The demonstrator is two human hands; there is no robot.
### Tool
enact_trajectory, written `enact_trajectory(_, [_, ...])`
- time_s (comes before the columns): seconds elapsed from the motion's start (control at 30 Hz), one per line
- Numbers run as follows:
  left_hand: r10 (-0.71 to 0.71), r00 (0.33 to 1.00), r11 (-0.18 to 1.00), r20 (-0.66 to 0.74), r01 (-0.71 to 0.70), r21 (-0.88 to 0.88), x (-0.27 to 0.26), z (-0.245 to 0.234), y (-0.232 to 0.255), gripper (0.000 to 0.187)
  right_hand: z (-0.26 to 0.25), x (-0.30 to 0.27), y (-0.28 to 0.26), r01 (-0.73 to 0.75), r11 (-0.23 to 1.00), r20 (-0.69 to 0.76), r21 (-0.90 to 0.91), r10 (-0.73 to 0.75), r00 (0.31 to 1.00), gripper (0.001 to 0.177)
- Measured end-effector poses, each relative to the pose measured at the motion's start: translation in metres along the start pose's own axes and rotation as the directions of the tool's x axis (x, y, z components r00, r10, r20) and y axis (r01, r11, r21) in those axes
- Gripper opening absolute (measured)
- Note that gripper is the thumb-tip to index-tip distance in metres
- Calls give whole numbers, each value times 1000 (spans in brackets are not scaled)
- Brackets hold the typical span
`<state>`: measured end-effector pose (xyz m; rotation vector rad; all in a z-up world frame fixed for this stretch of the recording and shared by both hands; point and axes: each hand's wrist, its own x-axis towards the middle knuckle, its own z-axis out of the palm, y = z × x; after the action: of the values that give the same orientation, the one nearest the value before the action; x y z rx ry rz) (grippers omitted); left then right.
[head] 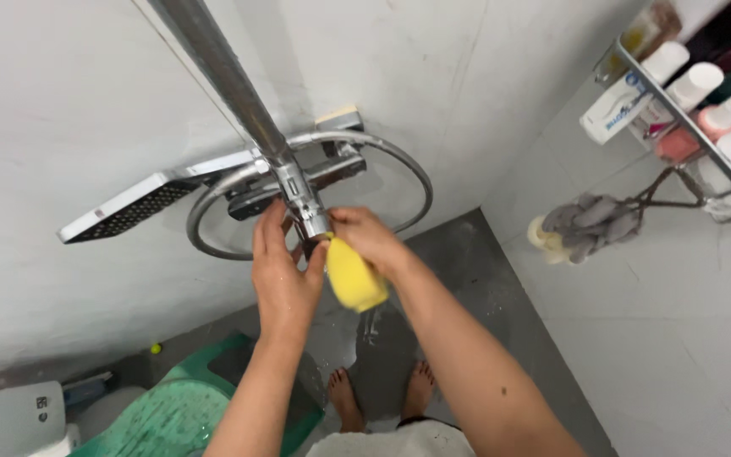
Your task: The person scrubs the shower faucet and handheld showerhead using a pink toothbrush, then wipes the fixtures with a yellow sponge. They apply a cleaning spray to the showerhead and continue scrubbing and rinsing the components.
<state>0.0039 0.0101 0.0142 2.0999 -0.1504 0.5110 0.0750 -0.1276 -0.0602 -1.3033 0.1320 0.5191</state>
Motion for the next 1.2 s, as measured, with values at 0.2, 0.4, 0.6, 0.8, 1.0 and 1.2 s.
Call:
enact_trajectory(0.2, [-310, 931, 917, 191, 240, 320, 5, -6, -16, 31, 18, -32, 32, 45, 976, -307, -212, -110, 945, 22])
enact_trajectory(0.4, [-318, 905, 924, 282, 229, 307, -3, 3, -54, 18, 52, -72, 14, 449, 786, -459, -424, -614, 642, 25])
enact_trajectory(0.6, [-228, 938, 952, 262, 158, 262, -12, 8, -78, 20, 55, -71, -26, 483, 556, -201, -676, -770, 606, 28])
enact_trajectory(0.8, [-203, 930, 941, 307, 272, -203, -17, -1, -101, 29, 54, -70, 0, 474, 399, -123, -785, -850, 512, 28])
enact_trajectory(1.0, [-429, 702, 579, 569, 697, -423, -12, -5, -114, 43, 47, -71, 44, 393, -48, 233, -918, -867, 440, 30])
enact_trajectory(1.2, [-490, 661, 526, 568, 744, -412, -23, -14, -102, 51, 46, -64, 66, 438, 10, 167, -899, -916, 366, 27])
